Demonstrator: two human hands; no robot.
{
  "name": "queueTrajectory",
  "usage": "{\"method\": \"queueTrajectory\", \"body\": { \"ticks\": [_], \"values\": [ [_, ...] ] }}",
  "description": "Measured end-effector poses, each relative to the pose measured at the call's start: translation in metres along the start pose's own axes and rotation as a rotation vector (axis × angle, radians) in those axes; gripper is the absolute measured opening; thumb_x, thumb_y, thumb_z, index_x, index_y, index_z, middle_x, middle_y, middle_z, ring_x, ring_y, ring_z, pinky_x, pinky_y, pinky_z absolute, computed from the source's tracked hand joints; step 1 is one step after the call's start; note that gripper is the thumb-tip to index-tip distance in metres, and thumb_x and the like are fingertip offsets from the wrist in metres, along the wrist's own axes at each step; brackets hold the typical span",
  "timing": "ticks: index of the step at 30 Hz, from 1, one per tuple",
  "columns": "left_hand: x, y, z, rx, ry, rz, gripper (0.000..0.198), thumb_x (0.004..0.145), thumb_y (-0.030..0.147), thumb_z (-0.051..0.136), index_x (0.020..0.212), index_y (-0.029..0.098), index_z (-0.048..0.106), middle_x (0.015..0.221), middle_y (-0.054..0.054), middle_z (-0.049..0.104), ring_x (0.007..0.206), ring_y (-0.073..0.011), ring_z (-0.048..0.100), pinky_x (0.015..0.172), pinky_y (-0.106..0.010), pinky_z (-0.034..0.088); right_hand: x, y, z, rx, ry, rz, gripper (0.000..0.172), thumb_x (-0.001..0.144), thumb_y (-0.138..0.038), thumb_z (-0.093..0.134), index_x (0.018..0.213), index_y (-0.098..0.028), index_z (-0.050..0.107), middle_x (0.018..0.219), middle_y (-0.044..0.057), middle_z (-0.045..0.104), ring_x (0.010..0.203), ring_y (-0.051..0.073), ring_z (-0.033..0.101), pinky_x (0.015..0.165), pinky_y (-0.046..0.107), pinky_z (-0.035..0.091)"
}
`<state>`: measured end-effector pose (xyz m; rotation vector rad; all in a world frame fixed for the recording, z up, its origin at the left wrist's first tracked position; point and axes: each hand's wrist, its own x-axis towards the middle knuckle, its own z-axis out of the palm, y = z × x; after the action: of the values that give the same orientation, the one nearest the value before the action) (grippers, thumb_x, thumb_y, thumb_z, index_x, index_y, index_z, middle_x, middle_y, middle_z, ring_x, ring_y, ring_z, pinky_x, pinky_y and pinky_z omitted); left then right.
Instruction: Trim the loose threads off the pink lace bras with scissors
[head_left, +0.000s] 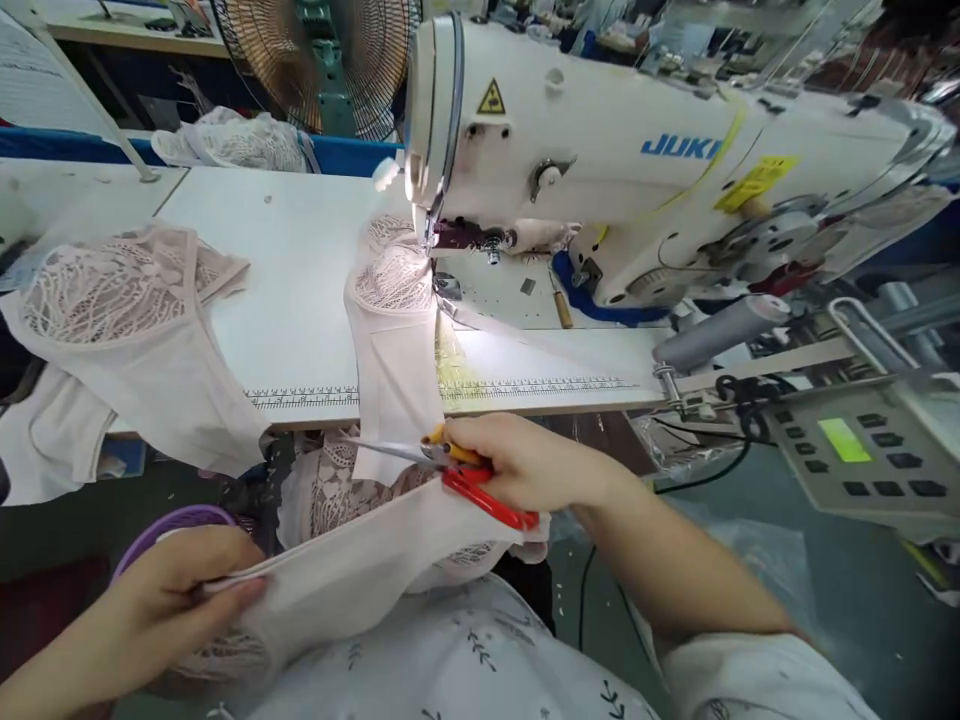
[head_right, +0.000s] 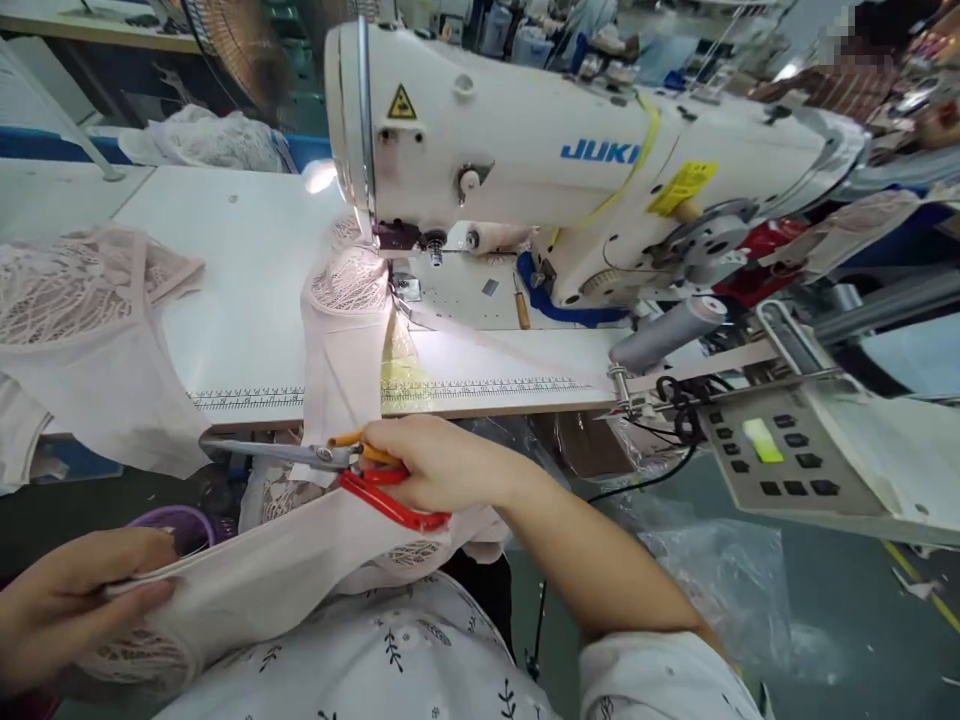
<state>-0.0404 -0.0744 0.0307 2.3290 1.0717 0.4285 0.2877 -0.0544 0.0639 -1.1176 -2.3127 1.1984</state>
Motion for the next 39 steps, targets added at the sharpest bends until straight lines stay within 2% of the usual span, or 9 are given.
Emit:
{"method": "queueTrajectory", "body": {
  "ticks": [2, 4, 6, 9, 13, 17, 20, 26, 39],
  "values": [
    [0.005, -0.012, 0.002, -0.097, -0.135, -0.041, 0.040, 0.090, 0.033, 0.039, 0.053, 0.019, 0.044, 0.052, 0.004, 0.044, 0.045, -0.0093, 0.045, 0.044, -0.017, 0.039, 0.009, 0.008, -0.002, -0.009, 0.009, 0.007, 0.030, 0.069, -0.006, 0.048, 0.065, -0.023, 0.024, 0.063, -0.006, 0.036, 0.056, 0.010, 0.031, 0.051, 0.022, 0.026],
    [0.012, -0.022, 0.006, -0.103, -0.202, -0.066, 0.035, 0.090, 0.032, 0.040, 0.060, 0.019, 0.053, 0.060, 0.003, 0.055, 0.054, -0.0117, 0.054, 0.052, -0.019, 0.045, 0.017, 0.013, -0.002, -0.018, 0.015, 0.019, 0.031, 0.072, -0.008, 0.050, 0.064, -0.023, 0.024, 0.061, -0.006, 0.034, 0.055, 0.010, 0.031, 0.051, 0.022, 0.025],
    [0.021, -0.024, 0.011, -0.039, -0.196, -0.074, 0.022, 0.089, 0.030, 0.045, 0.082, 0.020, 0.063, 0.080, -0.001, 0.066, 0.071, -0.0160, 0.063, 0.063, -0.021, 0.051, 0.023, 0.012, -0.001, -0.025, 0.001, 0.017, 0.031, 0.072, -0.008, 0.050, 0.064, -0.023, 0.025, 0.059, -0.007, 0.033, 0.054, 0.010, 0.031, 0.050, 0.021, 0.024],
    [0.036, -0.009, 0.020, -0.026, -0.143, -0.016, 0.022, 0.088, 0.025, 0.049, 0.106, 0.020, 0.059, 0.101, -0.006, 0.069, 0.088, -0.0192, 0.065, 0.074, -0.024, 0.053, 0.029, 0.004, 0.000, -0.043, -0.041, -0.024, 0.030, 0.072, -0.010, 0.052, 0.064, -0.023, 0.026, 0.059, -0.007, 0.034, 0.052, 0.009, 0.031, 0.049, 0.021, 0.024],
    [0.060, 0.026, 0.037, -0.248, 0.044, 0.040, 0.018, 0.085, 0.021, 0.052, 0.100, 0.019, 0.062, 0.093, -0.007, 0.070, 0.086, -0.0197, 0.066, 0.075, -0.027, 0.054, 0.034, -0.009, -0.001, -0.047, -0.108, -0.046, 0.029, 0.073, -0.016, 0.055, 0.067, -0.022, 0.028, 0.062, -0.006, 0.039, 0.054, 0.009, 0.032, 0.049, 0.022, 0.025],
    [0.074, 0.042, 0.049, -0.621, 0.131, -0.086, 0.009, 0.081, 0.020, 0.059, 0.084, 0.020, 0.067, 0.080, -0.003, 0.071, 0.077, -0.0180, 0.066, 0.074, -0.027, 0.054, 0.037, -0.012, -0.007, -0.072, -0.178, -0.050, 0.027, 0.074, -0.016, 0.055, 0.068, -0.021, 0.029, 0.066, -0.005, 0.044, 0.056, 0.010, 0.036, 0.051, 0.022, 0.026],
    [0.074, 0.039, 0.050, -0.824, 0.164, -0.211, 0.005, 0.075, 0.017, 0.068, 0.074, 0.022, 0.067, 0.074, 0.001, 0.068, 0.070, -0.0129, 0.062, 0.065, -0.019, 0.051, 0.038, -0.008, -0.013, -0.103, -0.170, -0.052, 0.028, 0.076, -0.019, 0.056, 0.067, -0.021, 0.030, 0.065, -0.004, 0.044, 0.057, 0.010, 0.036, 0.051, 0.023, 0.026],
    [0.070, 0.028, 0.049, -1.056, 0.067, -0.391, 0.012, 0.075, 0.025, 0.073, 0.071, 0.020, 0.063, 0.072, 0.003, 0.063, 0.065, -0.0079, 0.054, 0.058, -0.013, 0.043, 0.042, 0.000, -0.016, -0.086, -0.127, -0.094, 0.028, 0.079, -0.024, 0.056, 0.067, -0.021, 0.032, 0.065, -0.004, 0.044, 0.055, 0.010, 0.035, 0.050, 0.024, 0.027],
    [0.074, 0.022, 0.056, -1.070, 0.080, -0.454, 0.014, 0.070, 0.027, 0.077, 0.076, 0.019, 0.067, 0.073, 0.001, 0.062, 0.070, -0.0115, 0.053, 0.063, -0.019, 0.043, 0.044, -0.004, -0.012, -0.149, -0.106, -0.108, 0.028, 0.079, -0.020, 0.056, 0.067, -0.021, 0.031, 0.064, -0.004, 0.045, 0.054, 0.010, 0.039, 0.049, 0.024, 0.029]
  ]
}}
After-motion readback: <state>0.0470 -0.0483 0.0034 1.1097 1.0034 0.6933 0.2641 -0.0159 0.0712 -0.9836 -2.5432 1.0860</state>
